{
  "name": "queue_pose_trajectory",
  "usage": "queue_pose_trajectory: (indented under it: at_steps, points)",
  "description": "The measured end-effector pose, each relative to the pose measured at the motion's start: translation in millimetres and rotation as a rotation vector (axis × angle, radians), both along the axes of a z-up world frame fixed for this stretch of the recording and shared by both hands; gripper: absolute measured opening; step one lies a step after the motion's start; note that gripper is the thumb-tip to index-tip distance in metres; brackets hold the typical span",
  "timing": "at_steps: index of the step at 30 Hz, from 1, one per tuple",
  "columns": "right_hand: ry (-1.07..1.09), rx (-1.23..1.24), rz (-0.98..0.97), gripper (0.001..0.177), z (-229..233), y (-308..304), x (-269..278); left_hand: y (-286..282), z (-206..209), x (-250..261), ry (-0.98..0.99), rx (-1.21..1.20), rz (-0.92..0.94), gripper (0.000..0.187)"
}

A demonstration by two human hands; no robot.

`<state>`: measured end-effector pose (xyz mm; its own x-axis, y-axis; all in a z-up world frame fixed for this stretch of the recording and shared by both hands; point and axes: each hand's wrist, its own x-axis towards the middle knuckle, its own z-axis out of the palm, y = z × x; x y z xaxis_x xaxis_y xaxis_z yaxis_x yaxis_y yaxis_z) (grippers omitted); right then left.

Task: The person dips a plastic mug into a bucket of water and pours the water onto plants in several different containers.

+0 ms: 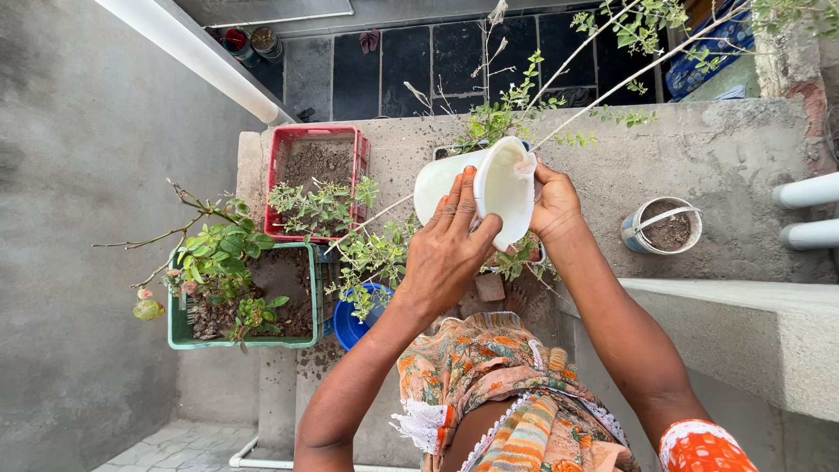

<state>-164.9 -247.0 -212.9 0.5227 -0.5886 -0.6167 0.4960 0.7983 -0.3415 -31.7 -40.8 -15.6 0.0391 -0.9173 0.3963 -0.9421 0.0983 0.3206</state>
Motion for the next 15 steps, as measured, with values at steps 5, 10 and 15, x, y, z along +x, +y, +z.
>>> queue_pose_trajectory:
  at_steps: [5,10,15]
  points:
    - [0.005,0.008,0.027,0.034,9.1,0.7,9.1,2.2,5.3,5.4,-0.007,0.0,0.004,0.025]
    - [-0.016,0.003,0.039,0.032,7.6,-2.0,17.9,2.8,5.2,8.9,-0.003,0.002,0.02,0.026]
    - [-0.004,0.009,0.065,0.031,5.5,-7.0,18.1,0.2,2.3,8.6,0.013,0.012,0.023,0.027]
